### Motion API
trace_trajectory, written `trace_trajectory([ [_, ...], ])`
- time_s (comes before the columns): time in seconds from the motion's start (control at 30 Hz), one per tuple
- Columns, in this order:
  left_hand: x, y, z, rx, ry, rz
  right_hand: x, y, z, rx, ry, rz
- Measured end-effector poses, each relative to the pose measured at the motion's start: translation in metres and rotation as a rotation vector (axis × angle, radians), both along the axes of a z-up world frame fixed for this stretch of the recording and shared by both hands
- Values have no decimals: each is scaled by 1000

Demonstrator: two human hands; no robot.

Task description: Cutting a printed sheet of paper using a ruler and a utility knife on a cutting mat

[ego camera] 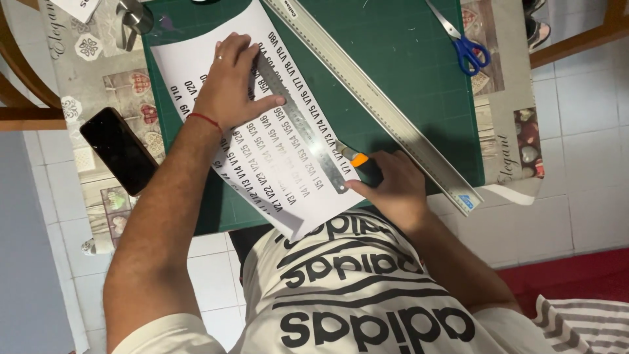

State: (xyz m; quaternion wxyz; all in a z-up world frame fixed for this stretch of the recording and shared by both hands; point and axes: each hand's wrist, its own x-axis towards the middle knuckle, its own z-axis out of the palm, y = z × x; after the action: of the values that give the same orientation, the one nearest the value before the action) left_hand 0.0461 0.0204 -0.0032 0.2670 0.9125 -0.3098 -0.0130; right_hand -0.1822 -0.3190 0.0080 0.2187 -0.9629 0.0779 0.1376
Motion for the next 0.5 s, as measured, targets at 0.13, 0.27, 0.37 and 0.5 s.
trace_trajectory([
  [0.13,-1,-11,9,75,-83,-38,4,4,11,16,73,16],
  [0.27,-11,-16,-11,43,-184,12,13,36,70,105,413,36],
  [0.37,-23,-20,-10,62,-93,99,-34,5,-34,206,-558,403],
  [0.5,-28,-21,-10,24,-158,180,-20,4,-8,158,-279,279],
])
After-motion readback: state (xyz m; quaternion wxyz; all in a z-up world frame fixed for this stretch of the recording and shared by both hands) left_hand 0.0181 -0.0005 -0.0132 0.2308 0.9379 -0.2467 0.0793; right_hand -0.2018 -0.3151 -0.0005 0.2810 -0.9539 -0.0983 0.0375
